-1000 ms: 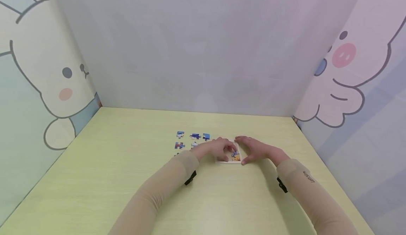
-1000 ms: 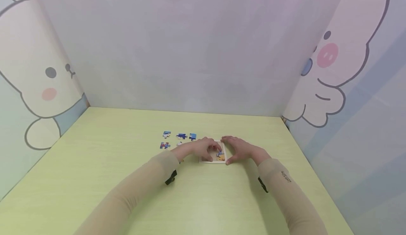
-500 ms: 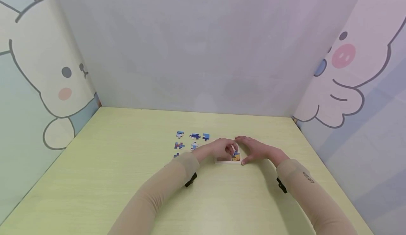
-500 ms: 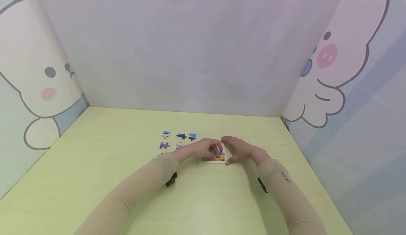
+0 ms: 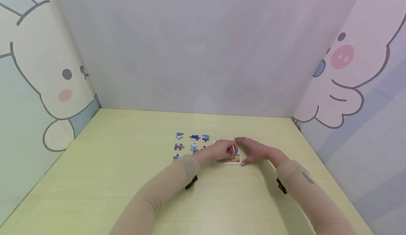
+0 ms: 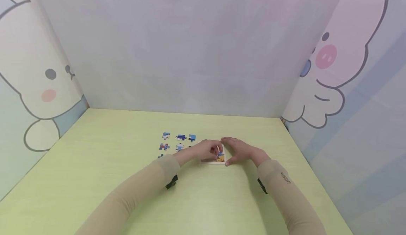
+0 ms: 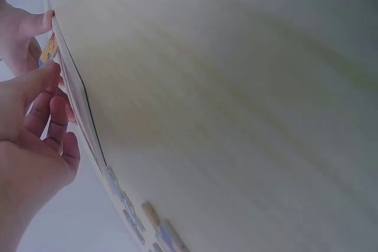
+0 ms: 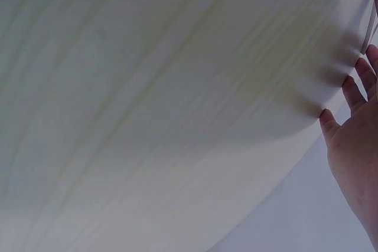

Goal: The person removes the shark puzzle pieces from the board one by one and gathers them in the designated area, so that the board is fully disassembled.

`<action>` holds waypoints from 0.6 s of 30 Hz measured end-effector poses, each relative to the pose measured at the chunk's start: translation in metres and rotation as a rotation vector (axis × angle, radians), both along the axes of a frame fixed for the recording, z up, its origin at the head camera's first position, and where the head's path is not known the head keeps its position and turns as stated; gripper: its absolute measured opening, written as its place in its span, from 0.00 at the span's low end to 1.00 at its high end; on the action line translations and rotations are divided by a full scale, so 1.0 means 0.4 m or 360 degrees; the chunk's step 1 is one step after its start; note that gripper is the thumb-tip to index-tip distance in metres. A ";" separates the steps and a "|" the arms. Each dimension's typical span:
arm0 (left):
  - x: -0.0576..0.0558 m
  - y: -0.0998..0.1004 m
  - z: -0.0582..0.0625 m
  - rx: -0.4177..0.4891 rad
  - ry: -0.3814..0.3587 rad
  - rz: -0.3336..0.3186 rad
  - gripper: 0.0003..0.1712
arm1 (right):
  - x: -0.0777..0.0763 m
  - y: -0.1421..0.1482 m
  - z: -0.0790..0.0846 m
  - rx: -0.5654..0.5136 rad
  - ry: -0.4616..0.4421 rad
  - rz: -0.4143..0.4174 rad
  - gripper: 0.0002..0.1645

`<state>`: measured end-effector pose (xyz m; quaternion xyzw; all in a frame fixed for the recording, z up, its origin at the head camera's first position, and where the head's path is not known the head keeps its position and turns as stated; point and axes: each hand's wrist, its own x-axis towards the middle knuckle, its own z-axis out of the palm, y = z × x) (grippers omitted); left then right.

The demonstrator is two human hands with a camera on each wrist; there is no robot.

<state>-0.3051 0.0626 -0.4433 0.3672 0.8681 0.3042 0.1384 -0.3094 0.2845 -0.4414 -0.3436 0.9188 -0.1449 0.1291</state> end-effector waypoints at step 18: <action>0.001 -0.087 0.092 0.0123 -0.0043 0.0104 0.15 | -0.008 0.000 -0.006 0.0041 0.0040 0.0004 0.64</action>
